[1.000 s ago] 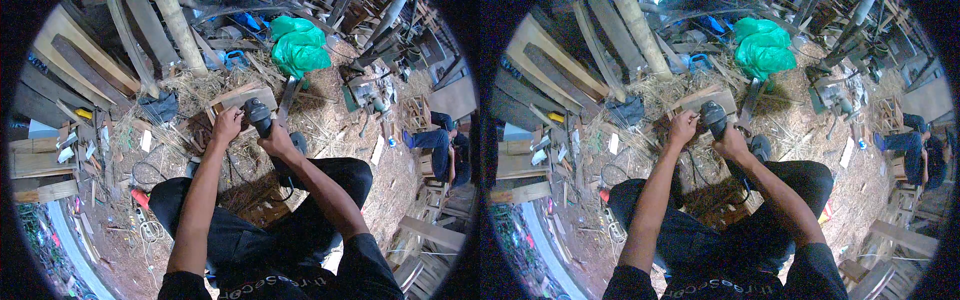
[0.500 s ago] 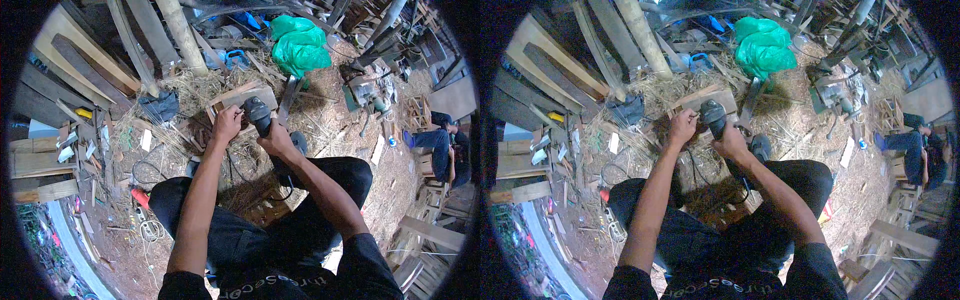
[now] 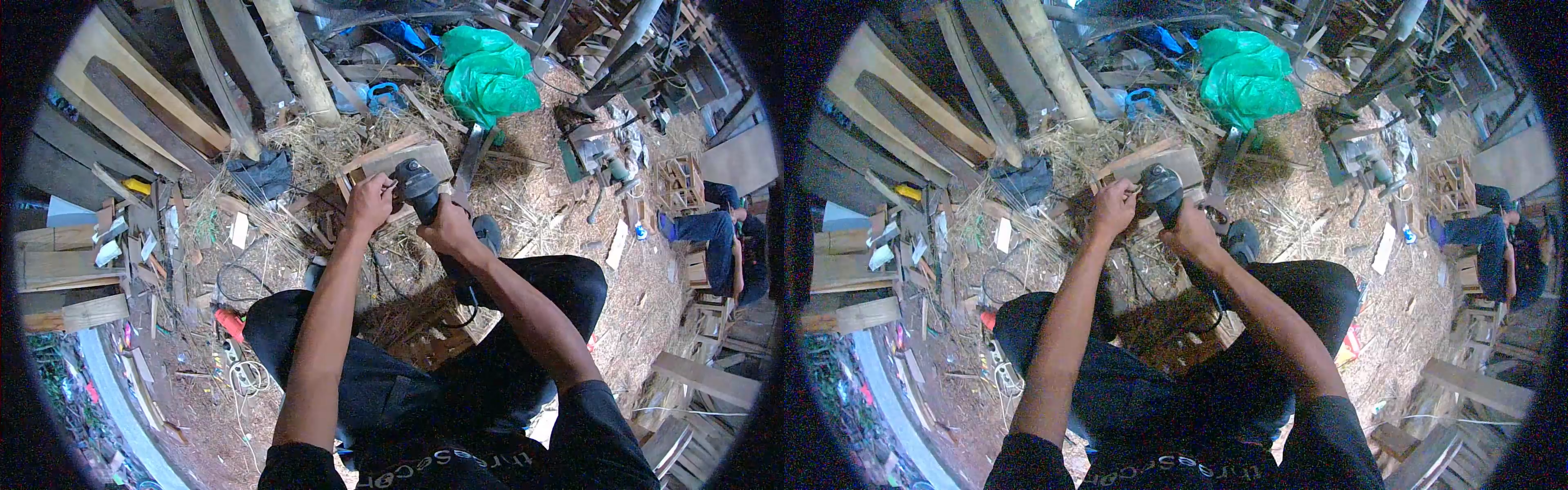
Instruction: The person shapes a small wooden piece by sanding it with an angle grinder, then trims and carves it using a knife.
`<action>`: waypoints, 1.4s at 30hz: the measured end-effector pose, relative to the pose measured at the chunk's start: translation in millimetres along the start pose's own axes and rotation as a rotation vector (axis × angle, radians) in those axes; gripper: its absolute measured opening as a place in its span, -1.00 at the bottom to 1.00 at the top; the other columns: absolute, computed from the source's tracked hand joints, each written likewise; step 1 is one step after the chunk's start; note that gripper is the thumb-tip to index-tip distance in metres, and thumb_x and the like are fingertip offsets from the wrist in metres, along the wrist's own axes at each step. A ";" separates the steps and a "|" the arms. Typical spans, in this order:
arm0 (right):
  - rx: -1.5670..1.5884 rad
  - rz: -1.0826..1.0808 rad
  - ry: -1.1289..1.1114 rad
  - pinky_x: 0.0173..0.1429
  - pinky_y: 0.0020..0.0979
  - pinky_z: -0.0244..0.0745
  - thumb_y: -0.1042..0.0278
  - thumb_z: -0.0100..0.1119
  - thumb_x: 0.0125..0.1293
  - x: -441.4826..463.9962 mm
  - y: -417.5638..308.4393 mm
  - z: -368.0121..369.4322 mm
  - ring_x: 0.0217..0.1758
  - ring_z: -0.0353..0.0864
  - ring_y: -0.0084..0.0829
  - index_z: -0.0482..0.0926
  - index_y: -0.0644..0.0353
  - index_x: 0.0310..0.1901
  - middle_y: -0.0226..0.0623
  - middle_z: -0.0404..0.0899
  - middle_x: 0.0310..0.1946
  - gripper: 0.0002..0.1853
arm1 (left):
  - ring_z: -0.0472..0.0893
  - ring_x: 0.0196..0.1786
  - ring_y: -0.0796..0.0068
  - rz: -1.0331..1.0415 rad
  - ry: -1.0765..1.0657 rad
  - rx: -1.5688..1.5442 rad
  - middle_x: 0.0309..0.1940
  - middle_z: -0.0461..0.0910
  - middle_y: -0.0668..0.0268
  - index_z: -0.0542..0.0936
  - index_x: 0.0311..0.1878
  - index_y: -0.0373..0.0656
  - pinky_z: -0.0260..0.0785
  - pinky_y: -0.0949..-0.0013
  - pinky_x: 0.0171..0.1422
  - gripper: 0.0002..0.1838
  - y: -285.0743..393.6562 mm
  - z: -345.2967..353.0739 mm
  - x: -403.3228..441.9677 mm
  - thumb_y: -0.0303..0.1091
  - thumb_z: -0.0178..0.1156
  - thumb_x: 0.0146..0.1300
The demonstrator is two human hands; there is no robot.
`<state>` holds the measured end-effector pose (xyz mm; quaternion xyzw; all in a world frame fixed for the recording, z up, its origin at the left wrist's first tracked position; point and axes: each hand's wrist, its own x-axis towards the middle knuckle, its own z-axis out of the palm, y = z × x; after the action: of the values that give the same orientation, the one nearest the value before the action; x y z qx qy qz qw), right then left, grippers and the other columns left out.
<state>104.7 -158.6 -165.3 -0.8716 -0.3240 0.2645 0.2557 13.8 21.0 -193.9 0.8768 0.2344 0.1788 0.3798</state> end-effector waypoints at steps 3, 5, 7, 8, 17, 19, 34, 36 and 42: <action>0.006 -0.001 0.025 -0.03 0.01 0.55 0.20 0.47 -0.05 -0.1 -1.6 -0.2 -0.13 0.62 0.23 0.34 0.45 -0.05 0.23 0.62 -0.26 -0.34 | 0.69 -0.27 0.06 0.035 0.011 0.021 -0.32 0.65 0.02 0.59 -0.20 -0.24 0.52 0.13 -0.17 -0.85 -3.2 1.7 -1.4 -0.51 0.21 0.14; 0.002 0.002 0.026 -0.02 0.01 0.55 0.20 0.47 -0.05 -0.1 -3.2 -0.7 -0.13 0.63 0.22 0.34 0.45 -0.05 0.24 0.62 -0.26 -0.35 | 0.69 -0.27 0.06 0.063 0.026 0.028 -0.32 0.65 0.01 0.59 -0.20 -0.25 0.52 0.12 -0.18 -0.86 -6.6 3.0 -1.6 -0.50 0.21 0.14; -0.002 0.008 0.014 -0.02 0.01 0.55 0.19 0.47 -0.05 -0.3 -4.8 -0.2 -0.13 0.63 0.22 0.34 0.45 -0.05 0.24 0.62 -0.25 -0.34 | 0.67 -0.24 0.01 0.062 0.028 0.027 -0.30 0.64 0.00 0.59 -0.21 -0.26 0.50 0.10 -0.14 -0.86 -8.9 1.7 -2.2 -0.50 0.20 0.15; 0.012 0.013 -0.003 -0.01 0.01 0.55 0.18 0.47 -0.04 -0.3 -4.6 -1.6 -0.13 0.63 0.22 0.34 0.46 -0.04 0.25 0.61 -0.25 -0.34 | 0.65 -0.20 -0.03 0.046 0.022 0.018 -0.29 0.64 0.00 0.58 -0.22 -0.26 0.48 0.07 -0.11 -0.87 -9.7 1.8 -2.6 -0.49 0.20 0.15; -0.040 0.029 0.023 0.01 0.01 0.55 0.18 0.46 -0.04 1.2 -5.9 -2.7 -0.09 0.62 0.22 0.33 0.44 -0.04 0.26 0.60 -0.20 -0.34 | 0.63 -0.18 -0.05 0.037 0.038 0.007 -0.29 0.64 0.03 0.58 -0.24 -0.24 0.46 0.06 -0.10 -0.88 -10.3 3.5 -5.3 -0.44 0.23 0.17; -0.018 0.054 0.092 0.01 0.02 0.54 0.18 0.46 -0.05 6.6 -3.0 -6.0 -0.08 0.61 0.23 0.33 0.45 -0.04 0.26 0.60 -0.20 -0.34 | 0.65 -0.22 0.00 0.066 0.061 0.022 -0.31 0.64 0.04 0.57 -0.25 -0.25 0.48 0.10 -0.14 -0.87 -11.4 6.0 -5.3 -0.42 0.27 0.17; -0.008 -0.089 0.080 -0.10 0.06 0.56 0.19 0.42 -0.04 2.3 10.6 -1.9 -0.18 0.63 0.27 0.30 0.45 -0.02 0.29 0.61 -0.30 -0.33 | 0.64 -0.22 -0.02 0.029 0.030 0.023 -0.31 0.64 0.03 0.57 -0.24 -0.23 0.47 0.07 -0.12 -0.89 -6.0 6.4 -5.8 -0.44 0.23 0.20; -0.048 -0.088 0.093 -0.07 0.06 0.55 0.20 0.40 -0.02 -3.1 5.1 -3.1 -0.16 0.63 0.27 0.29 0.45 -0.01 0.31 0.61 -0.27 -0.34 | 0.66 -0.21 0.01 0.040 0.027 0.006 -0.28 0.64 0.03 0.57 -0.20 -0.25 0.50 0.11 -0.11 -0.87 -6.2 6.6 -5.5 -0.46 0.23 0.19; -0.028 -0.041 0.027 0.00 0.06 0.54 0.20 0.39 -0.02 2.5 6.0 0.3 -0.11 0.61 0.28 0.30 0.45 -0.01 0.33 0.59 -0.20 -0.35 | 0.61 -0.16 -0.10 0.120 0.056 0.011 -0.28 0.62 0.00 0.55 -0.20 -0.22 0.46 0.02 -0.08 -0.87 -7.4 7.5 -6.0 -0.48 0.18 0.18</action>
<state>108.8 -160.7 -170.0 -0.8717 -0.3420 0.2430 0.2534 10.5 17.8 -205.1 0.8861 0.1930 0.2243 0.3568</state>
